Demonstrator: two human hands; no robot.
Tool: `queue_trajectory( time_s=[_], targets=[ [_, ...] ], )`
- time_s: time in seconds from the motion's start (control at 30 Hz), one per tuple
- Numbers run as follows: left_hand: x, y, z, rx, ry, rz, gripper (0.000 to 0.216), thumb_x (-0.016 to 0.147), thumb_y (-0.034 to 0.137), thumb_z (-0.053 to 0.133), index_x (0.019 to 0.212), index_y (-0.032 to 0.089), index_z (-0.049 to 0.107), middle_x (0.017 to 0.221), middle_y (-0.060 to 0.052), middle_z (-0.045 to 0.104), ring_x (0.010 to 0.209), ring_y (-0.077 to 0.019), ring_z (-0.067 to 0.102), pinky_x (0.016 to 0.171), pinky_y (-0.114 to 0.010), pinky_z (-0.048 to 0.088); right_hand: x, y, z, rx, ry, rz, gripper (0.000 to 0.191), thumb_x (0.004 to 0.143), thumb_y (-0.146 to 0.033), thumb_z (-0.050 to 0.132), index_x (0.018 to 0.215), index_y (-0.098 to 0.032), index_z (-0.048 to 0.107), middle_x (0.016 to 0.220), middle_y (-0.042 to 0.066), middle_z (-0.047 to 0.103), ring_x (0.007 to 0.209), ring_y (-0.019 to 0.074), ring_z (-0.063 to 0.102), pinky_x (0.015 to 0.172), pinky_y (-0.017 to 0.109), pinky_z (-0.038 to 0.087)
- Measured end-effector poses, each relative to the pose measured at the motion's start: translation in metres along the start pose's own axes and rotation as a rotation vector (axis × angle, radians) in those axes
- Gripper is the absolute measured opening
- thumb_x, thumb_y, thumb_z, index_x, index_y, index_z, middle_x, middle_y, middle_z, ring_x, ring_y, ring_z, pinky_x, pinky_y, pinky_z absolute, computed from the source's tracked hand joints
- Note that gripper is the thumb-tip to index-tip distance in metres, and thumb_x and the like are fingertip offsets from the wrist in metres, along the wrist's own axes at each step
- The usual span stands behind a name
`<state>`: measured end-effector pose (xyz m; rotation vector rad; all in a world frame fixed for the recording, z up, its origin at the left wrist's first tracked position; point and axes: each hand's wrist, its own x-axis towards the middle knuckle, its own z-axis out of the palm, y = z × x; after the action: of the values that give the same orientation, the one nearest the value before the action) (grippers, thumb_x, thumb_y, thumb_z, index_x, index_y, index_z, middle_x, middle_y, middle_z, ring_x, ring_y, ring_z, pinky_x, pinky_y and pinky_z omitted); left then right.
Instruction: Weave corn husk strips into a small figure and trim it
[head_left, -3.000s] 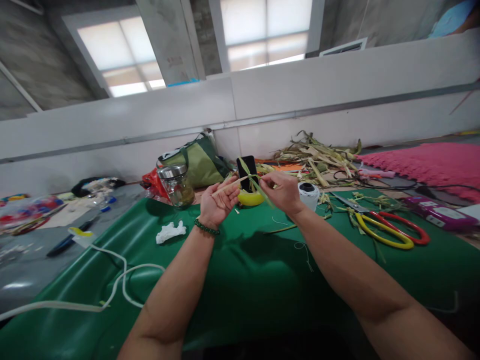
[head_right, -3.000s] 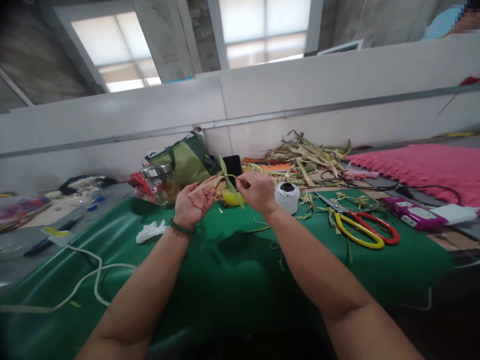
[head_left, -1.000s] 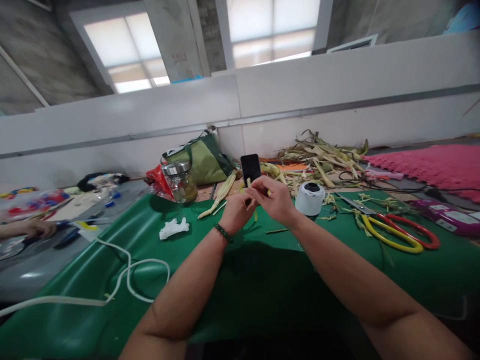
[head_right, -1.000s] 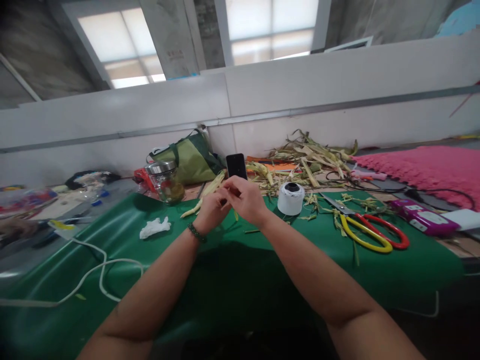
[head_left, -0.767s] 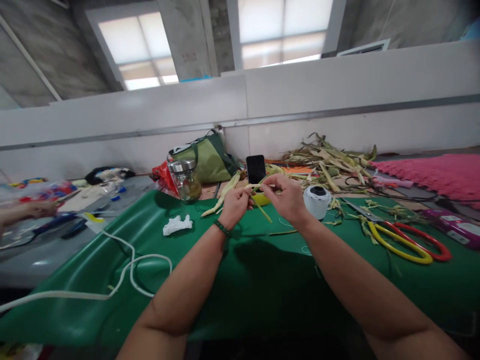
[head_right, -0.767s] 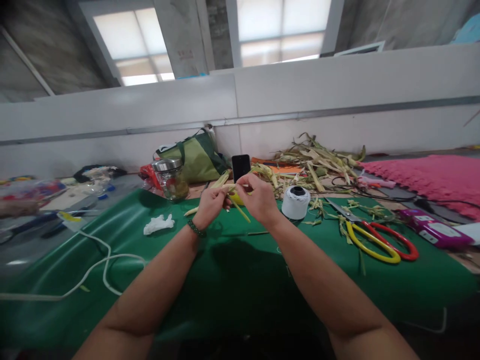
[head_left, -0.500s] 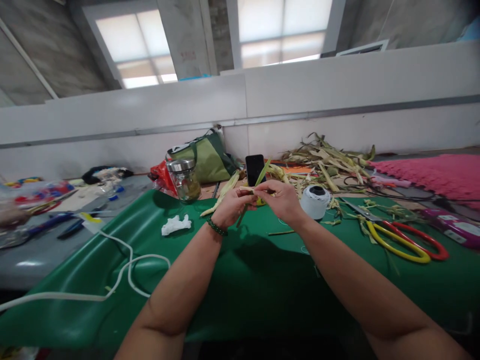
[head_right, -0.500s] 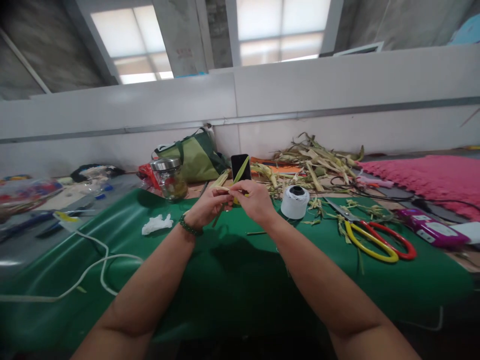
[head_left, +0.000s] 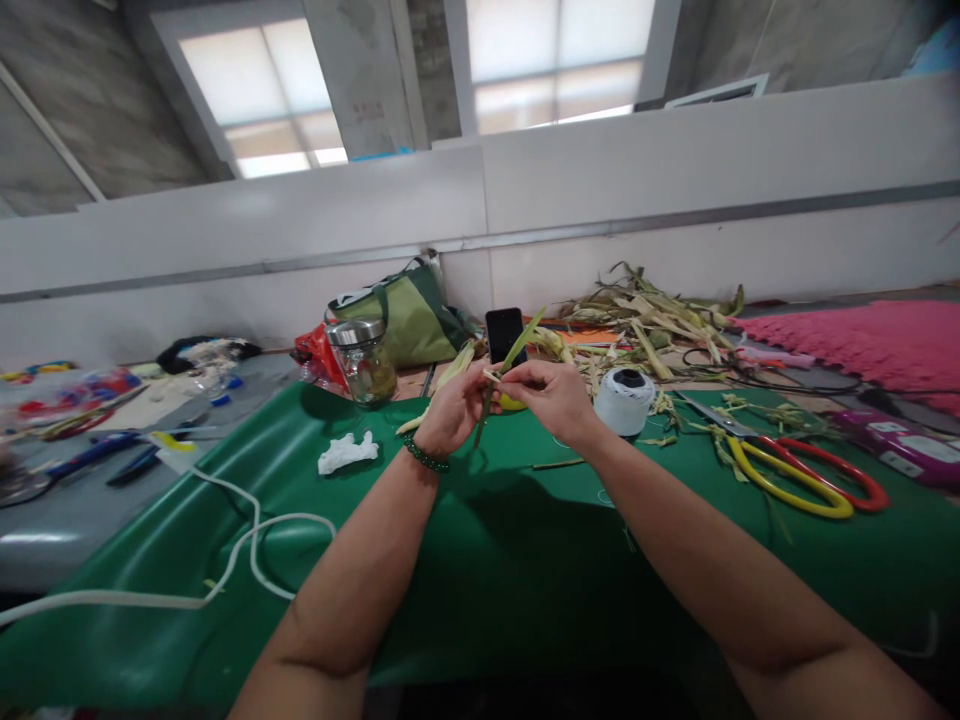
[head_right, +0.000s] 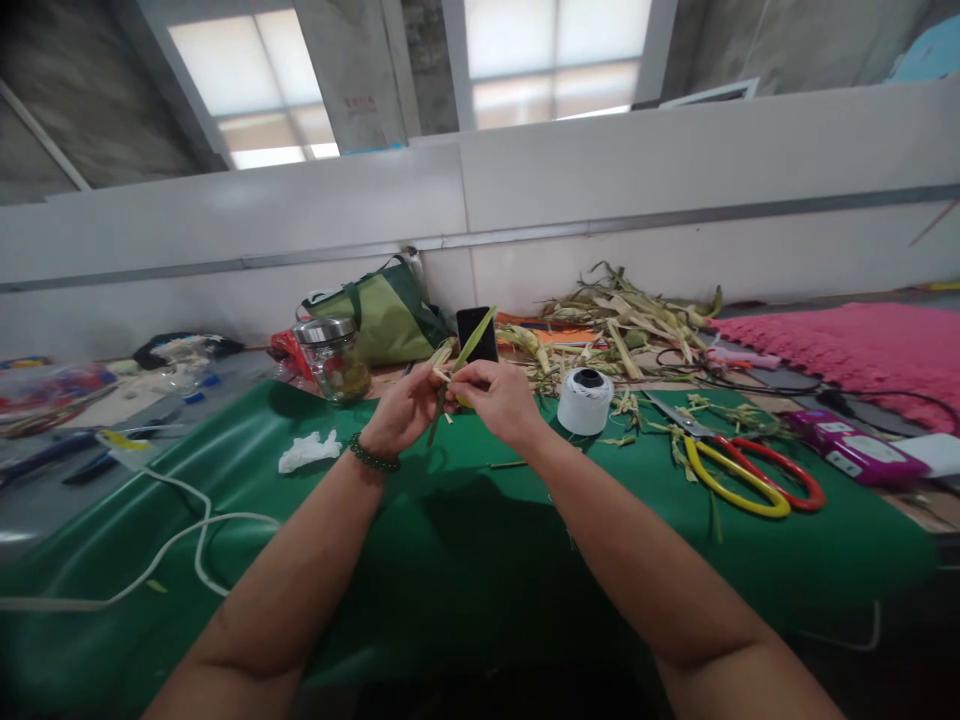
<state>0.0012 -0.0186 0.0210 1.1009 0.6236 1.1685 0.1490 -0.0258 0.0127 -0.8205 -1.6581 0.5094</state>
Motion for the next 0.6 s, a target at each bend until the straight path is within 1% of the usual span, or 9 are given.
queue_trajectory(
  time_s=[0.1, 0.17, 0.27, 0.37, 0.47, 0.53, 0.6],
  targets=[
    [0.000, -0.003, 0.000, 0.145, -0.021, 0.067, 0.030, 0.067, 0.036, 0.079, 0.062, 0.013, 0.060, 0.060, 0.001, 0.058, 0.054, -0.0071, 0.053, 0.051, -0.019, 0.042, -0.001, 0.001, 0.001, -0.029, -0.026, 0.007, 0.010, 0.076, -0.021, 0.064, 0.073, -0.017, 0.073, 0.067, 0.002, 0.072, 0.059, 0.0136, 0.063, 0.056, 0.023, 0.048],
    [0.000, -0.004, -0.001, 0.212, -0.030, 0.089, 0.033, 0.064, 0.039, 0.081, 0.061, 0.013, 0.062, 0.058, 0.002, 0.057, 0.052, -0.0063, 0.051, 0.050, -0.018, 0.041, 0.000, 0.001, 0.000, -0.050, -0.060, 0.009, 0.012, 0.077, -0.022, 0.063, 0.072, -0.017, 0.073, 0.065, 0.002, 0.071, 0.058, 0.0130, 0.062, 0.054, 0.023, 0.046],
    [0.000, -0.004, -0.001, 0.218, -0.067, 0.072, 0.033, 0.068, 0.042, 0.077, 0.062, 0.012, 0.065, 0.055, 0.001, 0.056, 0.050, -0.0068, 0.050, 0.048, -0.019, 0.040, 0.002, 0.000, -0.002, -0.097, -0.069, 0.037, 0.012, 0.075, -0.024, 0.066, 0.068, -0.017, 0.072, 0.064, 0.002, 0.070, 0.057, 0.0128, 0.059, 0.055, 0.024, 0.044],
    [-0.001, -0.003, -0.002, 0.180, -0.080, 0.055, 0.022, 0.072, 0.034, 0.073, 0.066, 0.013, 0.068, 0.060, -0.001, 0.060, 0.055, -0.0096, 0.054, 0.051, -0.021, 0.046, 0.005, 0.001, -0.006, -0.141, -0.029, 0.118, 0.014, 0.072, -0.027, 0.069, 0.066, -0.015, 0.070, 0.061, 0.003, 0.067, 0.055, 0.0126, 0.056, 0.054, 0.024, 0.042],
    [0.000, -0.003, -0.003, 0.165, -0.056, 0.027, 0.013, 0.075, 0.026, 0.068, 0.079, 0.014, 0.072, 0.070, -0.003, 0.065, 0.065, -0.0135, 0.061, 0.061, -0.026, 0.052, 0.008, 0.002, -0.010, -0.083, -0.049, 0.173, 0.013, 0.071, -0.027, 0.068, 0.069, -0.014, 0.071, 0.061, 0.003, 0.066, 0.054, 0.0117, 0.054, 0.052, 0.024, 0.042],
    [0.001, -0.003, -0.004, 0.179, -0.042, 0.017, 0.016, 0.074, 0.022, 0.066, 0.086, 0.013, 0.073, 0.073, -0.004, 0.067, 0.068, -0.0147, 0.063, 0.064, -0.027, 0.054, 0.009, 0.003, -0.010, -0.030, -0.057, 0.197, 0.012, 0.070, -0.026, 0.067, 0.068, -0.014, 0.071, 0.061, 0.002, 0.066, 0.054, 0.0110, 0.053, 0.052, 0.023, 0.042],
    [0.002, -0.005, -0.004, 0.204, -0.024, 0.025, 0.019, 0.072, 0.019, 0.066, 0.088, 0.013, 0.073, 0.072, -0.004, 0.068, 0.065, -0.0137, 0.062, 0.063, -0.026, 0.053, 0.009, 0.003, -0.009, 0.016, -0.054, 0.242, 0.013, 0.068, -0.026, 0.068, 0.066, -0.014, 0.070, 0.058, 0.002, 0.065, 0.052, 0.0106, 0.052, 0.050, 0.023, 0.042]
  ],
)
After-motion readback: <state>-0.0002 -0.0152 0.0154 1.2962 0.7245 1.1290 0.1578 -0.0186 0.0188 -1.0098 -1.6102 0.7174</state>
